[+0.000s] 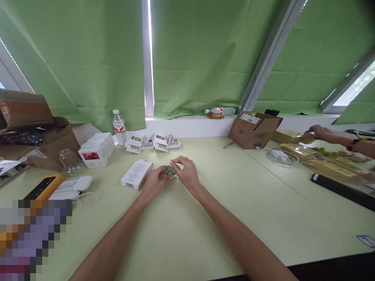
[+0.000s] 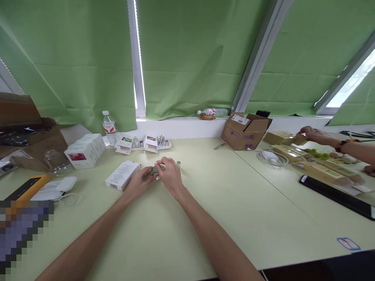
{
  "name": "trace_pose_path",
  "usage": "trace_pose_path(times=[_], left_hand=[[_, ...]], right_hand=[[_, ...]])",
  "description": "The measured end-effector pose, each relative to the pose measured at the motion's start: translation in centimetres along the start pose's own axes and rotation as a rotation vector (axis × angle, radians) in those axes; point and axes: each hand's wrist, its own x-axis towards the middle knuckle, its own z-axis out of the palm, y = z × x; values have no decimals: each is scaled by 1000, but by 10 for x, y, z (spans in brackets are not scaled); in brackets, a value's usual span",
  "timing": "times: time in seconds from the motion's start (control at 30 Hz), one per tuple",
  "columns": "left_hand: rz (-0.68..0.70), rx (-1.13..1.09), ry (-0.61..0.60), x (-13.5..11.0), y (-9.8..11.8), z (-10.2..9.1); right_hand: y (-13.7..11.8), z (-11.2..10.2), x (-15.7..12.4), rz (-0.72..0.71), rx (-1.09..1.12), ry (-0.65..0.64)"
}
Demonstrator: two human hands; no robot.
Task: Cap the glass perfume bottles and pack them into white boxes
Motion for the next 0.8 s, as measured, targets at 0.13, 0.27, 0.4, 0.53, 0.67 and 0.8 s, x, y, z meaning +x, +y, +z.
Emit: trace_pose_path(times=[0.13, 0.27, 0.4, 0.53, 0.67, 0.8], left_hand=[[0, 15, -30, 2, -8, 1], [11, 18, -34, 3, -11, 2], [7, 22, -40, 3, -9, 2], [-2, 15, -30, 3, -11, 2], [1, 14, -34, 4, -12, 2], [-7, 30, -39, 4, -10, 2]], right_hand=[[0, -1, 0, -20, -15, 16], [1, -1, 0, -64, -20, 38], [0, -1, 2, -102, -41, 55], [-3, -1, 4, -101, -89, 56], [-4, -1, 5, -105, -131, 55], [-4, 0, 7, -109, -153, 54]])
